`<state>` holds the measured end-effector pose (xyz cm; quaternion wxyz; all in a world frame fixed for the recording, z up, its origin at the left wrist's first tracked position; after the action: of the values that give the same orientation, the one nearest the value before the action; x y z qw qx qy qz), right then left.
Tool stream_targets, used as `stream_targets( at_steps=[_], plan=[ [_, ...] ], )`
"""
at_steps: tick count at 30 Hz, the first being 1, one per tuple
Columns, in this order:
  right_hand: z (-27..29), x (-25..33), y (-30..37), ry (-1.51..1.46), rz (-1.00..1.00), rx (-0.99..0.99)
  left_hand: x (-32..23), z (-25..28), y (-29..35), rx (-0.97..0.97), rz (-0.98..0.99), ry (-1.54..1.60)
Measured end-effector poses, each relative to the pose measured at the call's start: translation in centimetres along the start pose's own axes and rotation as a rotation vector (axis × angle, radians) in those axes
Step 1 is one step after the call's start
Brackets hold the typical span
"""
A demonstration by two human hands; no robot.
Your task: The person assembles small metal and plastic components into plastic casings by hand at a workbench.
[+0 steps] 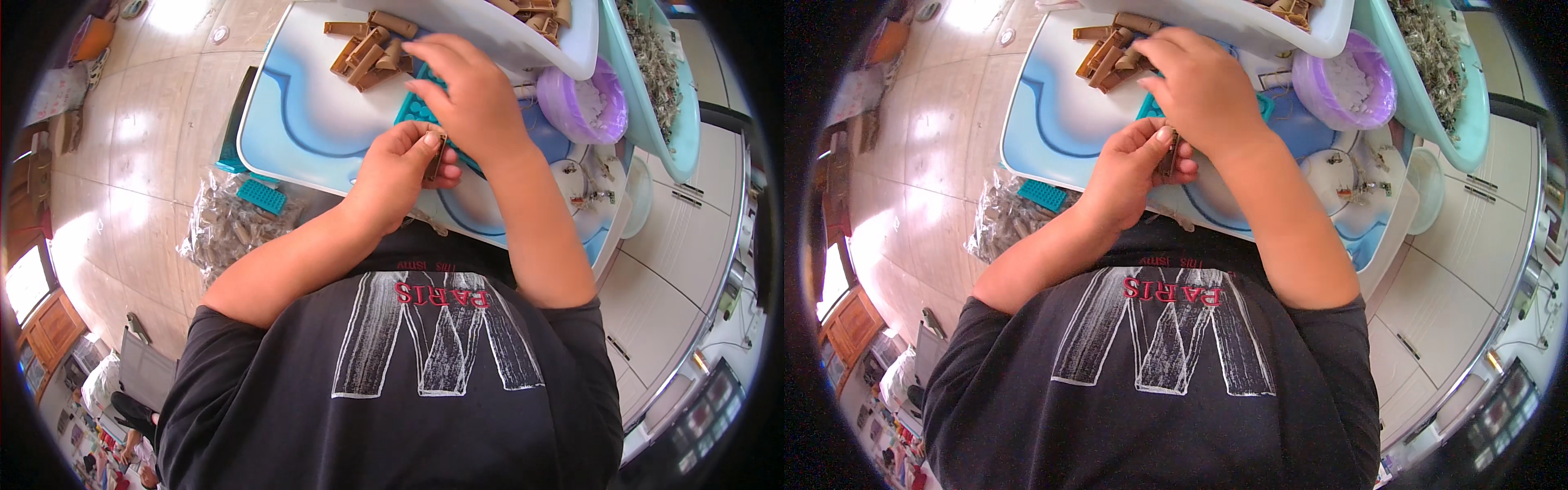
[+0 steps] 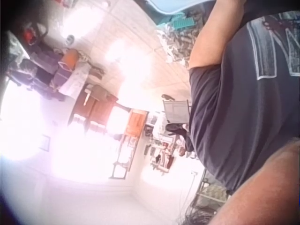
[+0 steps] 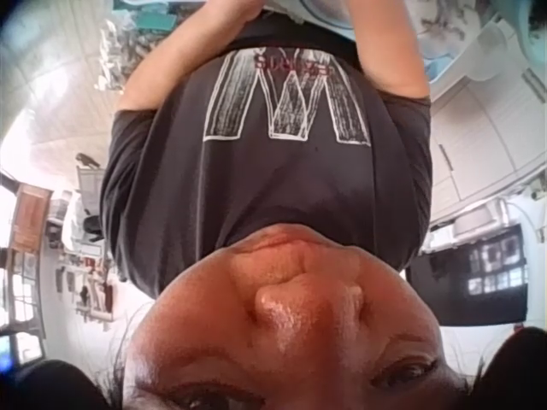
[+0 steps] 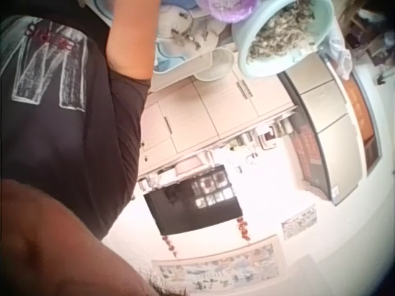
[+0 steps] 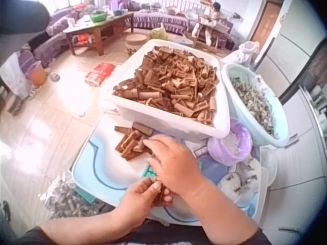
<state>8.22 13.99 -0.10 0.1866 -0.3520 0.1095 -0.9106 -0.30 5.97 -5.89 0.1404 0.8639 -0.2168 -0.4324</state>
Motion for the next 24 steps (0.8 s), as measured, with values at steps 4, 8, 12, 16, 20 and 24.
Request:
stream_targets(
  at_steps=[4,8,12,16,20,24],
  plan=[
    [-2.1,0.1,-1.7,0.120,0.152,0.018,-0.3,0.0,0.1,-0.003,0.005,-0.013],
    [-3.3,-0.5,-2.2,0.181,0.173,0.038,-0.2,0.2,0.2,0.007,-0.034,0.015],
    [-3.3,-0.6,-2.2,0.127,0.244,-0.131,0.0,0.4,0.1,0.032,-0.043,0.014],
    [-3.1,-0.8,-2.3,0.060,0.271,-0.248,0.0,0.6,0.0,0.026,-0.074,0.032],
    [-1.7,-1.0,-1.5,-0.015,0.189,-0.229,-0.6,0.9,0.3,-0.007,-0.139,0.087],
    [2.4,-1.5,1.5,-0.111,-0.030,-0.400,-1.6,1.7,0.6,-0.042,-0.197,0.100]
  ],
)
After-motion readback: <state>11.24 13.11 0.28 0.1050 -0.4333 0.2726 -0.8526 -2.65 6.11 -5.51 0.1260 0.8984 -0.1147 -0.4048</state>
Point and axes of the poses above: each hand's wrist, its own y-axis away from the middle knuckle, its own z-axis out of the back of the hand, x = y × z, the point moved 5 cm from there along -y, towards the middle knuckle, and after that the axes turned 8 degrees about -z, right-handed, at the moved point
